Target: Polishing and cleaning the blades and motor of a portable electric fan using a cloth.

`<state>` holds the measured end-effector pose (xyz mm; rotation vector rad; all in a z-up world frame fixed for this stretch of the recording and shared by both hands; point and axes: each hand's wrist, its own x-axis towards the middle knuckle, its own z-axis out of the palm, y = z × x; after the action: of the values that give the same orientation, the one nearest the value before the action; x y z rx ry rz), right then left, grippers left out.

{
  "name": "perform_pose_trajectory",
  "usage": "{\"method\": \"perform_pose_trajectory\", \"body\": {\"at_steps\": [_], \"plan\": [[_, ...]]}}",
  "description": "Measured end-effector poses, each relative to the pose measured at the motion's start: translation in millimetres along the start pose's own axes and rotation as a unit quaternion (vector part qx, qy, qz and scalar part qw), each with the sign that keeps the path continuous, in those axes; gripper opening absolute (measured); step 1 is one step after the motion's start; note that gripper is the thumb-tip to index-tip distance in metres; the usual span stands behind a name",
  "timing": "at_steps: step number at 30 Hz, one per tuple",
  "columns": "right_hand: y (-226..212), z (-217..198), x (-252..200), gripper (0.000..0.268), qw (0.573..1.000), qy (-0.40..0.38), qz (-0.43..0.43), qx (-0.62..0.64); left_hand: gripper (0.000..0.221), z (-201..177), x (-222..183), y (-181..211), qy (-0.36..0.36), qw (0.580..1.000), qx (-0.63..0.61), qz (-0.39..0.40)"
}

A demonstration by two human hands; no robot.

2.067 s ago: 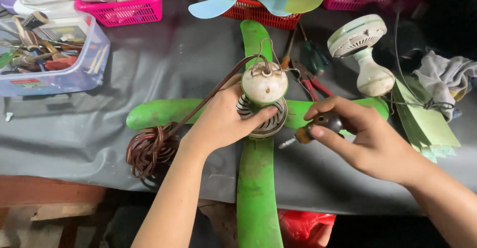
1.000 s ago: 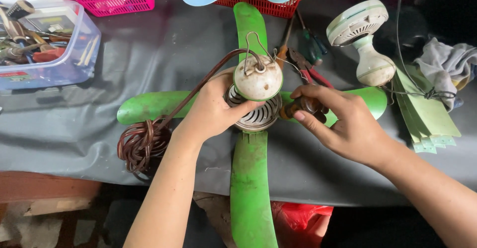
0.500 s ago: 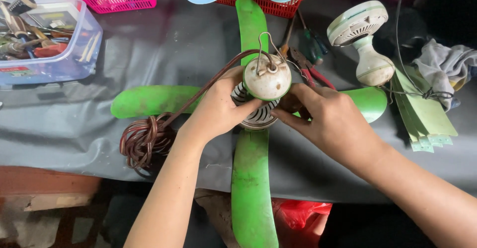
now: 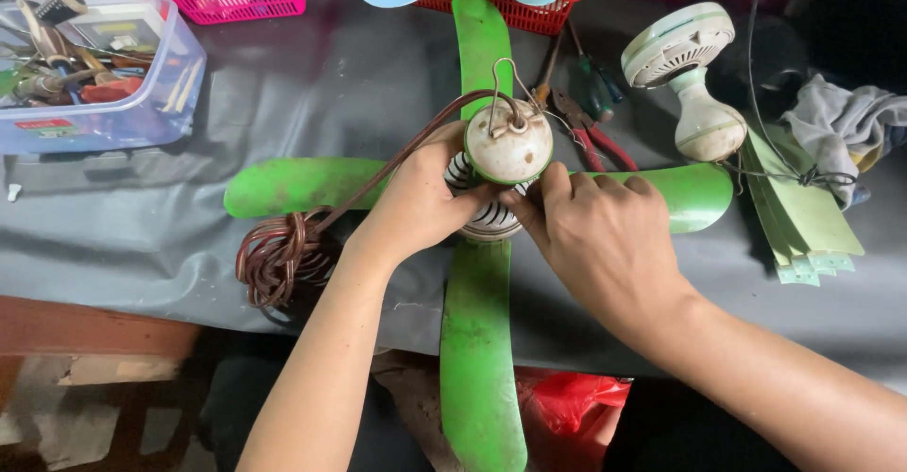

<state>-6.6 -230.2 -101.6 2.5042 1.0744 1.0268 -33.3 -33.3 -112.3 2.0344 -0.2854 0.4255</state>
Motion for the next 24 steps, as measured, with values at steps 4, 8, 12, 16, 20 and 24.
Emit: {"method": "perform_pose_trajectory", "body": {"at_steps": [4, 8, 12, 16, 20, 24], "plan": [[2, 12, 0, 0.046, 0.995, 0.003, 0.013, 0.101, 0.046, 0, -1, -1, 0.012, 1.0, 0.004, 0.016], [12, 2, 7, 0.031, 0.946, -0.058, 0.013, 0.317, 0.046, -3, 0, 2, 0.005, 1.0, 0.004, 0.004], [28, 4, 10, 0.018, 0.878, -0.027, -0.119, 0.462, 0.043, -9, -1, 12, -0.016, 1.0, -0.011, -0.016], [22, 13, 7, 0.021, 0.881, -0.013, -0.142, 0.451, 0.038, -3, -3, 5, 0.001, 1.0, -0.005, 0.009], [8, 12, 4, 0.036, 0.865, 0.058, 0.028, 0.497, 0.036, 1, -1, 9, 0.072, 0.997, 0.025, 0.015], [10, 3, 11, 0.032, 0.874, 0.069, 0.056, 0.477, 0.038, -1, -3, 18, 0.075, 0.997, 0.026, -0.013]]}}
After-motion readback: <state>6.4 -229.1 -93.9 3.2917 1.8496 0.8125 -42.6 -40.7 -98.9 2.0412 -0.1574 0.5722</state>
